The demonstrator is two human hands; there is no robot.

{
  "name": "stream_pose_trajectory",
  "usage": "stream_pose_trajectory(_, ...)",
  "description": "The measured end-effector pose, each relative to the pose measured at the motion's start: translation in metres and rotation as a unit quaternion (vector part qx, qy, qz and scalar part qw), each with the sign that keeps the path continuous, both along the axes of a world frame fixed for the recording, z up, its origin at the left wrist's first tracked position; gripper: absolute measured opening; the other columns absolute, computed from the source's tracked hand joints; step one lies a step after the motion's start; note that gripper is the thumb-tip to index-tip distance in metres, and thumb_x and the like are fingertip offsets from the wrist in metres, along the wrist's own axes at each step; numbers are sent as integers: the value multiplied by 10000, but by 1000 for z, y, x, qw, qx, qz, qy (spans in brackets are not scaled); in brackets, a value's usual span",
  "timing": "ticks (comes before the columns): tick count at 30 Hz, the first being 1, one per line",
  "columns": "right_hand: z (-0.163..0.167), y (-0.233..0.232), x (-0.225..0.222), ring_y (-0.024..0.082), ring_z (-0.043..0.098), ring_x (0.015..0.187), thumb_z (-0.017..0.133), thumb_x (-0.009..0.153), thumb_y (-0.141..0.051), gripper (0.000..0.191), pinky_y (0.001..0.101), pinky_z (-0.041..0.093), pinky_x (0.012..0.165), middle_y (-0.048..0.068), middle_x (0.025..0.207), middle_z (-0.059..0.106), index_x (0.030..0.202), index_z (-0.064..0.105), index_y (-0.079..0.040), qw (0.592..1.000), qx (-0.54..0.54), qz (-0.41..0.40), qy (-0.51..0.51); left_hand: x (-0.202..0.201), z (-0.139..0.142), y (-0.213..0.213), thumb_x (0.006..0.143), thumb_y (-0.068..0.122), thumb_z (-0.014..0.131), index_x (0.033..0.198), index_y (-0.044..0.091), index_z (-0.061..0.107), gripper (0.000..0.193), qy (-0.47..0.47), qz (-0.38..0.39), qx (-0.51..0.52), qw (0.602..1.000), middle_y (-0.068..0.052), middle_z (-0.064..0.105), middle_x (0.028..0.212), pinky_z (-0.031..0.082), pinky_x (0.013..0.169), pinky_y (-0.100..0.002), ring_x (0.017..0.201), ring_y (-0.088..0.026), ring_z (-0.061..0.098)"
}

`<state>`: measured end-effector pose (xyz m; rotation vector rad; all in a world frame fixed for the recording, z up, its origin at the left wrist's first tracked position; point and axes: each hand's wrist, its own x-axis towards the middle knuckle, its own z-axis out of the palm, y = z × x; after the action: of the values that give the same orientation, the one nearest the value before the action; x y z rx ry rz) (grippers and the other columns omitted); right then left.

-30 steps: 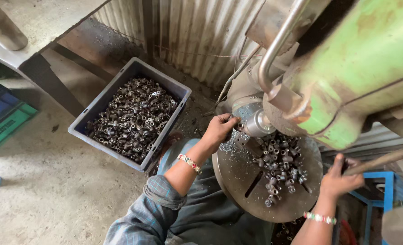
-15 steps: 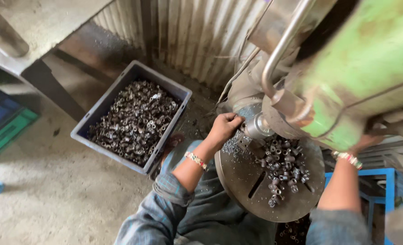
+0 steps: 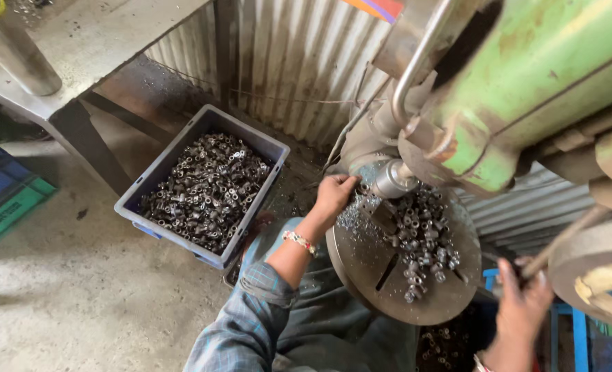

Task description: The person sits at a bench drill press and drills holes in small metal fittings one at a time, holding each fitting by hand under the spinning bit while pulling the machine lever, then moving drilled fittings aside and placing them into a bin.

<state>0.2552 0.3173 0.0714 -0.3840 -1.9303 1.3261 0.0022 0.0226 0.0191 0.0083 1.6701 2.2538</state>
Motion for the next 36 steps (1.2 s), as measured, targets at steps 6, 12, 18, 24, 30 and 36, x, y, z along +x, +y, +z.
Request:
stream_pose_trajectory(6, -30, 20, -35, 147, 544, 819, 865, 999, -30, 357, 303, 470, 781, 48, 941, 598, 998, 510, 2, 952, 282, -118, 5, -1, 18, -9, 903, 306, 683, 871, -31, 743, 344, 61, 129, -74, 987, -79, 647, 633, 501, 617, -353, 604, -118, 583)
stream_pose_trajectory(12, -46, 20, -39, 132, 485, 821, 778, 994, 4, 313, 272, 440, 756, 16, 973, 510, 1001, 466, 34, 971, 230, -65, 32, 17, 25, -9, 896, 353, 693, 876, -4, 751, 362, 54, 151, -123, 979, -99, 637, 615, 499, 617, -367, 569, -169, 603)
stream_pose_trajectory(18, -57, 16, -40, 140, 399, 702, 709, 1027, -30, 271, 302, 360, 650, 25, 839, 466, 911, 471, 31, 956, 259, -130, -33, 9, 27, -15, 924, 369, 672, 883, -2, 752, 382, 85, 136, -143, 977, -128, 669, 651, 514, 640, -380, 608, -206, 646)
stream_pose_trajectory(24, -66, 18, -39, 151, 422, 621, 654, 1081, -152, 401, 331, 357, 612, 21, 744, 529, 775, 446, 2, 964, 209, -137, -90, 23, 23, -11, 897, 369, 662, 926, 60, 771, 328, 64, 217, -183, 957, -138, 687, 671, 535, 675, -374, 628, -242, 693)
stream_pose_trajectory(30, -72, 22, -38, 157, 411, 706, 686, 1075, -88, 346, 315, 374, 680, 51, 833, 488, 871, 444, 52, 954, 262, -136, -51, 16, 22, -17, 879, 380, 677, 957, 89, 784, 320, 60, 200, -212, 955, -144, 688, 670, 538, 678, -381, 648, -252, 700)
stream_pose_trajectory(36, -71, 25, -33, 221, 506, 812, 738, 1043, -144, 276, 361, 429, 772, 107, 951, 586, 1018, 563, 69, 952, 258, -148, -75, 24, 22, -4, 893, 341, 693, 902, 21, 738, 323, 87, 254, -178, 947, -140, 669, 670, 517, 660, -367, 604, -208, 631)
